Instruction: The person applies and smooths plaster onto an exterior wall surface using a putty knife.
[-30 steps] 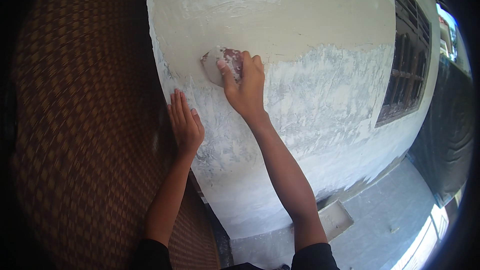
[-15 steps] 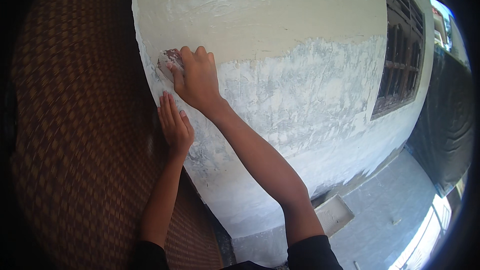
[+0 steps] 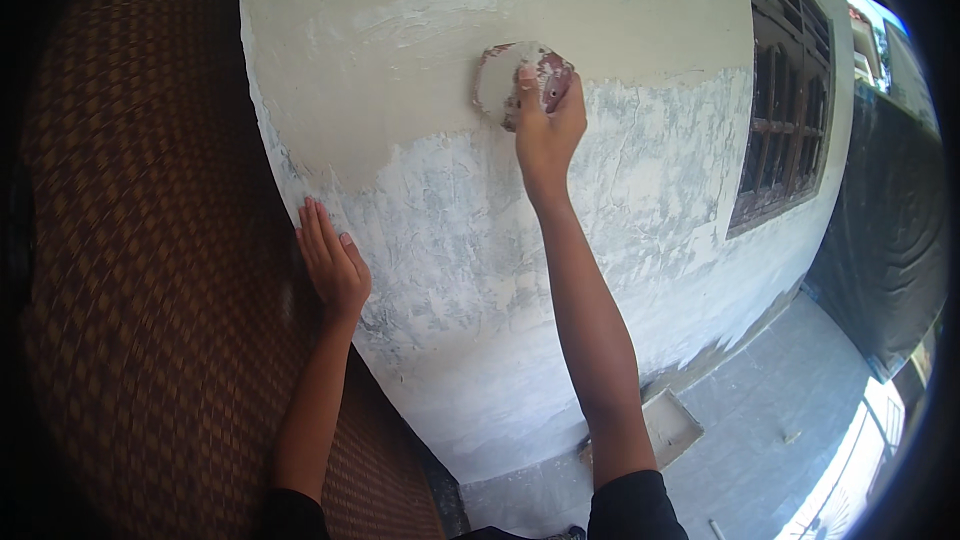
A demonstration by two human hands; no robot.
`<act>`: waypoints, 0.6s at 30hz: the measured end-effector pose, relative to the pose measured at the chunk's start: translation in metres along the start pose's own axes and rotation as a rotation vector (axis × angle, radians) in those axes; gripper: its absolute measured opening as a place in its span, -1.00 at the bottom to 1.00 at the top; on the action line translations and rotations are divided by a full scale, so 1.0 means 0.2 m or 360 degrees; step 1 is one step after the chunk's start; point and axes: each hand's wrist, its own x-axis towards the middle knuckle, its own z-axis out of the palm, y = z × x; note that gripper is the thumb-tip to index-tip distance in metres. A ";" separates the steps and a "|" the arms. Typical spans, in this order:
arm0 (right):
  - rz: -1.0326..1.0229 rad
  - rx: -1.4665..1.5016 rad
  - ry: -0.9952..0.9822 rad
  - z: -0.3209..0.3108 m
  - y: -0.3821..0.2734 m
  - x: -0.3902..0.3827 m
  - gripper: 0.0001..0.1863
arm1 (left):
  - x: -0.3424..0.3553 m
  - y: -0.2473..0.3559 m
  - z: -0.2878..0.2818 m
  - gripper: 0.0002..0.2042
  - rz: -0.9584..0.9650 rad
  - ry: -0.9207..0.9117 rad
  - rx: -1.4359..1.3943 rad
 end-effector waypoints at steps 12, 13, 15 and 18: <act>0.0422 0.0157 0.0726 -0.49 0.12 0.34 -0.75 | 0.01 0.05 0.01 -0.49 -0.0018 0.0025 -0.0005; 0.0429 0.0167 0.0718 -0.48 0.12 0.32 -0.75 | 0.01 0.05 0.01 -0.49 -0.0007 0.0027 -0.0010; 0.0178 0.0405 0.0437 -0.40 0.07 0.23 -0.72 | 0.01 0.04 0.02 -0.49 0.0006 0.0030 -0.0018; 0.0027 0.0052 -0.0161 0.02 -0.04 -0.01 -0.70 | 0.00 0.01 0.00 -0.49 0.0023 0.0024 0.0004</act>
